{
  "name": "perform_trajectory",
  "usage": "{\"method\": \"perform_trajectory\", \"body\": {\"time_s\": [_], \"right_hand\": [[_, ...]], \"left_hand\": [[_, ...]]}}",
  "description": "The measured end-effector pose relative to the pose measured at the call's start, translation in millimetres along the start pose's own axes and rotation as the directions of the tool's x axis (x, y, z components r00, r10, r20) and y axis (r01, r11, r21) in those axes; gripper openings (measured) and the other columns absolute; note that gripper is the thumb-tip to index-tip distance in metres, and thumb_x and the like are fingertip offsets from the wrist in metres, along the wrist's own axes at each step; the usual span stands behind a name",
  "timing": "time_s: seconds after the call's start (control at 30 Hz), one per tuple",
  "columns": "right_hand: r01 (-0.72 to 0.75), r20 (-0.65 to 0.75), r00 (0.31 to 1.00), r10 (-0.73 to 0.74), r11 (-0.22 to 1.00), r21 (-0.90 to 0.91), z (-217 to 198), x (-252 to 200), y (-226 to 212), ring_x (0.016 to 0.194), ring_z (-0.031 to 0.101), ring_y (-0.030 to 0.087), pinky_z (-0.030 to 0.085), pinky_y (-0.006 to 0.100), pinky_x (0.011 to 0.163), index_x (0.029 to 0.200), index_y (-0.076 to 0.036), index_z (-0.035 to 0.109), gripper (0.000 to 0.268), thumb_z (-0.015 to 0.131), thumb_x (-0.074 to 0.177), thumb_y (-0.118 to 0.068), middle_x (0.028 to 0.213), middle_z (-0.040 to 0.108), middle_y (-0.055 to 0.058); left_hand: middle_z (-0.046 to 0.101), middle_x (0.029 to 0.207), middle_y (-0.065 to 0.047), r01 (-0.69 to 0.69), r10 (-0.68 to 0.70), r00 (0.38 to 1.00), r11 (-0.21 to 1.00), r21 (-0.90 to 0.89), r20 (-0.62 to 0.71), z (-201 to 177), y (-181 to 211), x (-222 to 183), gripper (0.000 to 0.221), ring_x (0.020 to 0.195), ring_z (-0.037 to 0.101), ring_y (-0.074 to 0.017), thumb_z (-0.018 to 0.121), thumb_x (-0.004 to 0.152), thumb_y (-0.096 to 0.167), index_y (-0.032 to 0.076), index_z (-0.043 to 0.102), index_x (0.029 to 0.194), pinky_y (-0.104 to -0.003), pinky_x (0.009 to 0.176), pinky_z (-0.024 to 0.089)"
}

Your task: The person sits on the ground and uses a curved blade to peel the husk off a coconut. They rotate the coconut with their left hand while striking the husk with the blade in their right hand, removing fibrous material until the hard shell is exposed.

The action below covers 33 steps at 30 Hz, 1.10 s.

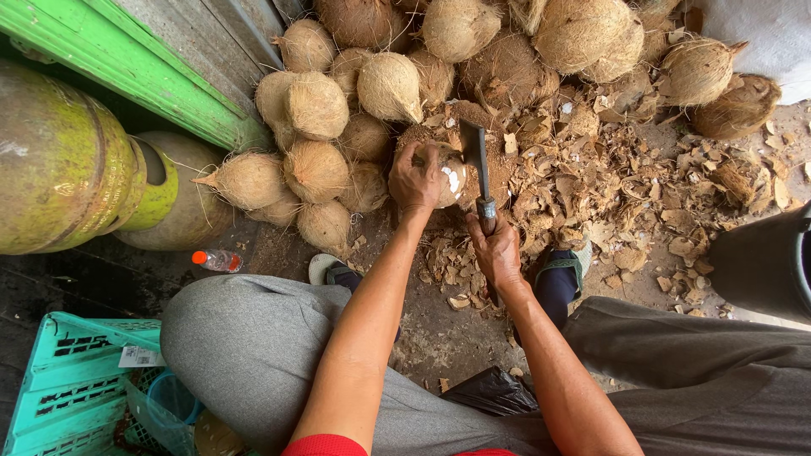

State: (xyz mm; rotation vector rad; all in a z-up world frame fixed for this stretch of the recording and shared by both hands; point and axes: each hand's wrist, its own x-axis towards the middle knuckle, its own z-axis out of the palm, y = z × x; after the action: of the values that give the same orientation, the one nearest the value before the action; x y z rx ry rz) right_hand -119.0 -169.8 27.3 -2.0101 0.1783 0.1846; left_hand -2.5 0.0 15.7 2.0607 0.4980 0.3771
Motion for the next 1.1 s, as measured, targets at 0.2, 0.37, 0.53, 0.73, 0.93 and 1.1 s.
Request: {"method": "perform_trajectory", "body": {"time_s": [0.2, 0.37, 0.53, 0.73, 0.93, 1.1], "right_hand": [[0.097, 0.009, 0.994, -0.105, 0.945, 0.313, 1.5, 2.1, 1.2, 0.063, 0.060, 0.000, 0.054, 0.017, 0.053, 0.101, -0.007, 0.060, 0.009, 0.062, 0.101, -0.016, 0.080, 0.067, -0.004], [0.012, 0.024, 1.000, -0.020, 0.959, 0.282, -1.2, -1.9, -8.5, 0.053, 0.049, 0.003, 0.046, 0.020, 0.047, 0.101, -0.008, 0.061, 0.011, 0.061, 0.105, -0.018, 0.069, 0.059, -0.003], [0.018, -0.012, 1.000, -0.018, 1.000, 0.007, -3.7, -3.3, -17.0, 0.049, 0.044, 0.005, 0.039, 0.024, 0.041, 0.095, -0.009, 0.060, 0.014, 0.063, 0.104, -0.019, 0.064, 0.053, -0.004], [0.029, 0.005, 1.000, -0.029, 0.999, 0.040, -6.0, -1.7, -20.0, 0.047, 0.042, 0.006, 0.037, 0.026, 0.040, 0.090, -0.010, 0.058, 0.018, 0.063, 0.103, -0.022, 0.062, 0.052, -0.004], [-0.047, 0.057, 0.997, 0.046, 0.999, 0.015, -21.9, -6.6, -38.6, 0.044, 0.040, 0.008, 0.035, 0.029, 0.037, 0.085, -0.012, 0.053, 0.029, 0.063, 0.103, -0.033, 0.060, 0.048, -0.002], [-0.120, 0.057, 0.991, 0.121, 0.993, -0.012, -30.3, -16.1, -62.6, 0.043, 0.040, 0.009, 0.036, 0.031, 0.037, 0.087, -0.017, 0.055, 0.025, 0.060, 0.100, -0.038, 0.058, 0.047, -0.003]], "left_hand": [[0.074, 0.093, -0.006, 0.062, -0.063, 0.997, 0.998, 0.007, 0.054, 1.7, -3.1, -1.0, 0.058, 0.077, 0.072, -0.0208, 0.045, 0.092, 0.065, 0.013, 0.070, 0.096, -0.037, 0.058, 0.058], [0.073, 0.096, -0.007, 0.008, -0.008, 1.000, 1.000, -0.013, -0.006, 2.9, -5.2, -1.7, 0.069, 0.080, 0.070, -0.0217, 0.045, 0.089, 0.076, 0.013, 0.070, 0.104, -0.038, 0.057, 0.057], [0.074, 0.095, -0.006, 0.052, -0.053, 0.998, 0.998, 0.016, 0.025, 3.0, -4.5, -0.9, 0.069, 0.080, 0.071, -0.0211, 0.045, 0.089, 0.077, 0.014, 0.071, 0.101, -0.038, 0.059, 0.056], [0.074, 0.097, -0.005, 0.046, -0.048, 0.998, 0.998, 0.044, 0.049, 4.6, -4.7, 2.9, 0.059, 0.078, 0.072, -0.0201, 0.054, 0.086, 0.072, 0.017, 0.070, 0.102, -0.037, 0.056, 0.058], [0.075, 0.105, -0.009, -0.025, 0.023, 0.998, 0.999, 0.034, 0.058, 1.5, -0.9, 3.6, 0.060, 0.087, 0.074, -0.0237, 0.061, 0.081, 0.067, 0.016, 0.070, 0.111, -0.041, 0.064, 0.061], [0.068, 0.129, -0.016, 0.077, -0.077, 0.997, 0.997, -0.019, 0.024, -2.8, 7.1, 0.2, 0.065, 0.110, 0.069, -0.0321, 0.061, 0.087, 0.066, 0.013, 0.067, 0.125, -0.048, 0.081, 0.060]]}}
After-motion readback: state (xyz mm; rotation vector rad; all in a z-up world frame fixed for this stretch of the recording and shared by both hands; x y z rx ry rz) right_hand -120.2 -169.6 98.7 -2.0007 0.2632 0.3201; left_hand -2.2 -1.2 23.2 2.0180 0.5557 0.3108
